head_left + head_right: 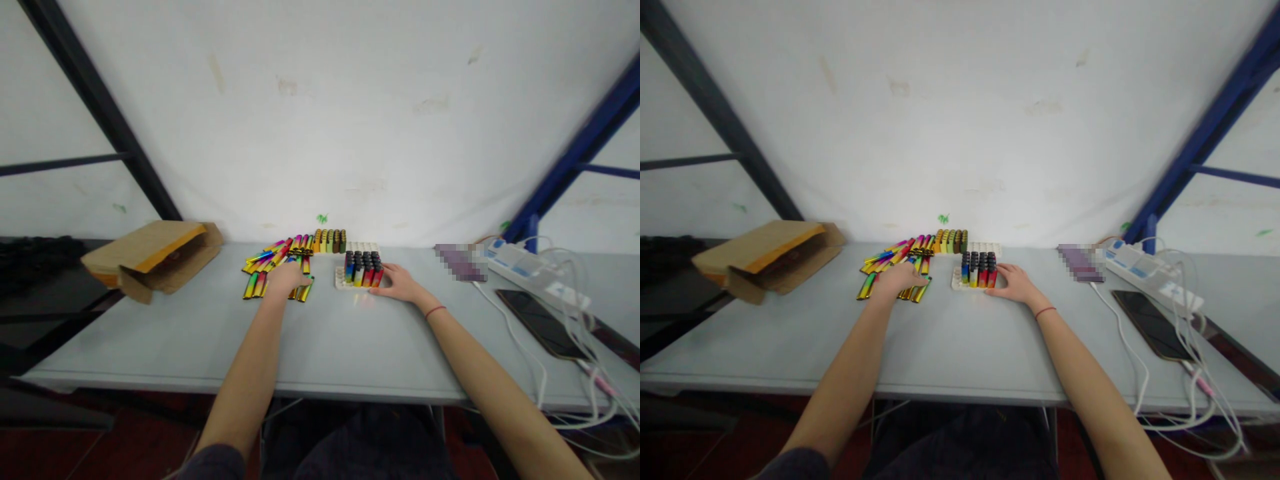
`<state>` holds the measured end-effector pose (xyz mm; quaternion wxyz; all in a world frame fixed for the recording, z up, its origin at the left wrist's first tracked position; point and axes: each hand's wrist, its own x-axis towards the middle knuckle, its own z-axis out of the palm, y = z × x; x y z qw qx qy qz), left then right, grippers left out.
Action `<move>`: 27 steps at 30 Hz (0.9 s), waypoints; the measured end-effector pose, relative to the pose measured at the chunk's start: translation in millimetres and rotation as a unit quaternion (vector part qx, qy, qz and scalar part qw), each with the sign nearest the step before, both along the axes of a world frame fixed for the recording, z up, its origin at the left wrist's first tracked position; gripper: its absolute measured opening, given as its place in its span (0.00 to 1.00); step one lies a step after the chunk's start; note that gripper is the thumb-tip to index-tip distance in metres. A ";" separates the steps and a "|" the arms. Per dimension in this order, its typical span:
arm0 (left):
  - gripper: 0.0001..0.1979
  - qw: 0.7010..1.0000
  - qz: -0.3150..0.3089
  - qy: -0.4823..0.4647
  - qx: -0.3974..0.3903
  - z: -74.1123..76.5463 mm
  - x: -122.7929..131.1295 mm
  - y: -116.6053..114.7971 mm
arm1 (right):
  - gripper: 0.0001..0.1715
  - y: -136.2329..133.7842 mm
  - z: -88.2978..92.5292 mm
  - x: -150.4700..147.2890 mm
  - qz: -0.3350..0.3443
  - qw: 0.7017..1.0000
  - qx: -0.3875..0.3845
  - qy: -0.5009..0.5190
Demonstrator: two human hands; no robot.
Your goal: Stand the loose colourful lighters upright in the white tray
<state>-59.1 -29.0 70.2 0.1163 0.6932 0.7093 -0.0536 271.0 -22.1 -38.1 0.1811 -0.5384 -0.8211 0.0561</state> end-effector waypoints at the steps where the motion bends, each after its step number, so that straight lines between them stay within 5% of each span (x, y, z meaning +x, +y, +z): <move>1: 0.18 1.000 -0.014 -0.001 0.001 -1.2 3.9 -0.6 | 0.54 -0.2 0.5 -0.2 -0.001 1.000 -0.001 -0.002; 11: 0.17 0.990 -0.079 -0.079 0.084 -30.3 20.5 1.3 | 0.53 -0.9 -0.3 -0.6 -0.003 1.000 0.008 0.005; 16: 0.15 0.966 -0.062 -0.223 0.114 -36.1 24.0 12.5 | 0.52 -0.8 0.6 -1.0 0.003 1.000 0.005 0.005; 19: 0.13 0.892 -0.007 -0.444 0.087 -37.0 35.6 17.7 | 0.54 -1.3 1.9 -1.6 0.002 1.000 0.003 0.005; 23: 0.14 0.727 0.095 -0.680 -0.009 -41.0 51.8 18.8 | 0.55 -1.9 2.6 -2.1 -0.004 1.000 0.004 0.001; 27: 0.26 0.663 0.060 -0.745 -0.039 -44.4 59.2 15.9 | 0.55 -1.4 1.6 -1.7 0.000 1.000 0.004 0.000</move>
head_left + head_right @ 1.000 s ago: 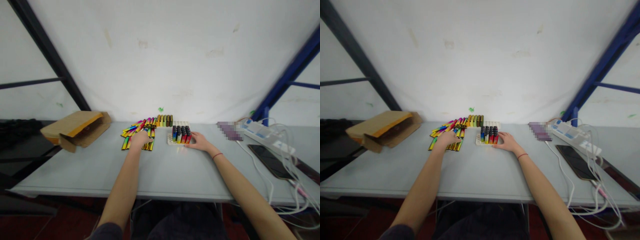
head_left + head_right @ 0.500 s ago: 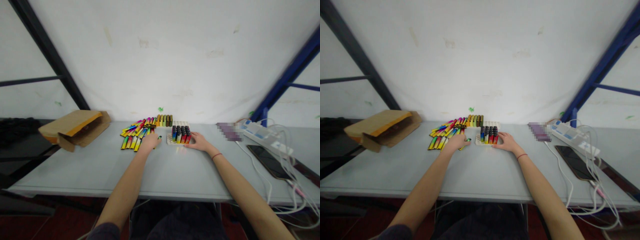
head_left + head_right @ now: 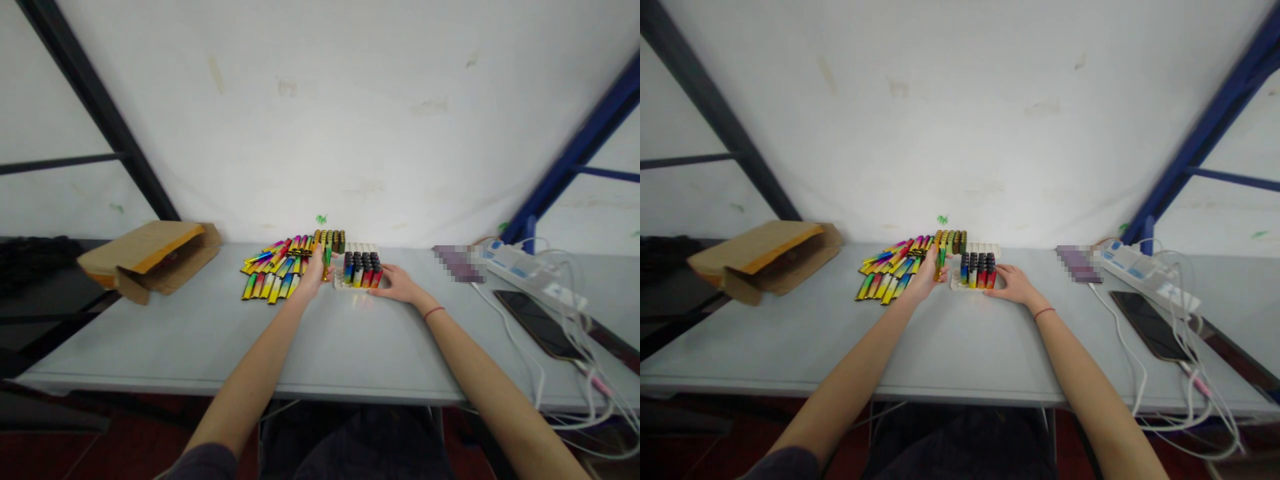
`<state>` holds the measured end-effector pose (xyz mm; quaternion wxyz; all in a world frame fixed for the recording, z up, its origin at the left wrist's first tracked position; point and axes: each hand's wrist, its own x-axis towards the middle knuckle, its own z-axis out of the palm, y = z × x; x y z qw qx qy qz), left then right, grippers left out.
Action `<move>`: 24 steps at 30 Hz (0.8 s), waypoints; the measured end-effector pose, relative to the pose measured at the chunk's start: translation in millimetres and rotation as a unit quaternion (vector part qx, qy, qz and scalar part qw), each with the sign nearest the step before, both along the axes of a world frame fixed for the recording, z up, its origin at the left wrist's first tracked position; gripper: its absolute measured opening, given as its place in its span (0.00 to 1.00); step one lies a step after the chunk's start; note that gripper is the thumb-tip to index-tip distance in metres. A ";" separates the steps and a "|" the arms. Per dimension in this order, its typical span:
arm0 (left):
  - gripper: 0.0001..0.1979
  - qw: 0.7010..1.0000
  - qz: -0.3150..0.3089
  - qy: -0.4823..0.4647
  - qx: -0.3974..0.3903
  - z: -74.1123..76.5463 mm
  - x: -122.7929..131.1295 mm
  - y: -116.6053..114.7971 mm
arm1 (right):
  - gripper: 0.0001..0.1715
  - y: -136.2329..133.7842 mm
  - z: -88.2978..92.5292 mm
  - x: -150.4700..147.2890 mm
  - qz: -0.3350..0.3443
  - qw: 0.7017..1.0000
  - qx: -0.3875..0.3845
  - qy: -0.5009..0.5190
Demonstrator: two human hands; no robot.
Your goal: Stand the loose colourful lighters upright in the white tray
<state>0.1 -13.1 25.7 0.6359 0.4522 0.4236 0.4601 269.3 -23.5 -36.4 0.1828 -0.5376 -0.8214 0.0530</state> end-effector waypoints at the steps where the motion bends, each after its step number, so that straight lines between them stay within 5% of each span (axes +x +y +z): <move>1: 0.28 1.000 -0.001 -0.005 0.004 -0.4 1.3 -0.7 | 0.54 0.3 -0.4 0.2 0.001 1.000 0.001 0.001; 11: 0.26 0.995 -0.008 -0.059 -0.074 3.7 9.7 -13.1 | 0.53 1.6 -3.7 0.6 -0.002 1.000 0.005 0.003; 24: 0.21 0.988 0.111 -0.100 -0.039 4.3 10.6 -10.3 | 0.53 0.5 -1.8 -0.3 -0.002 1.000 0.006 0.000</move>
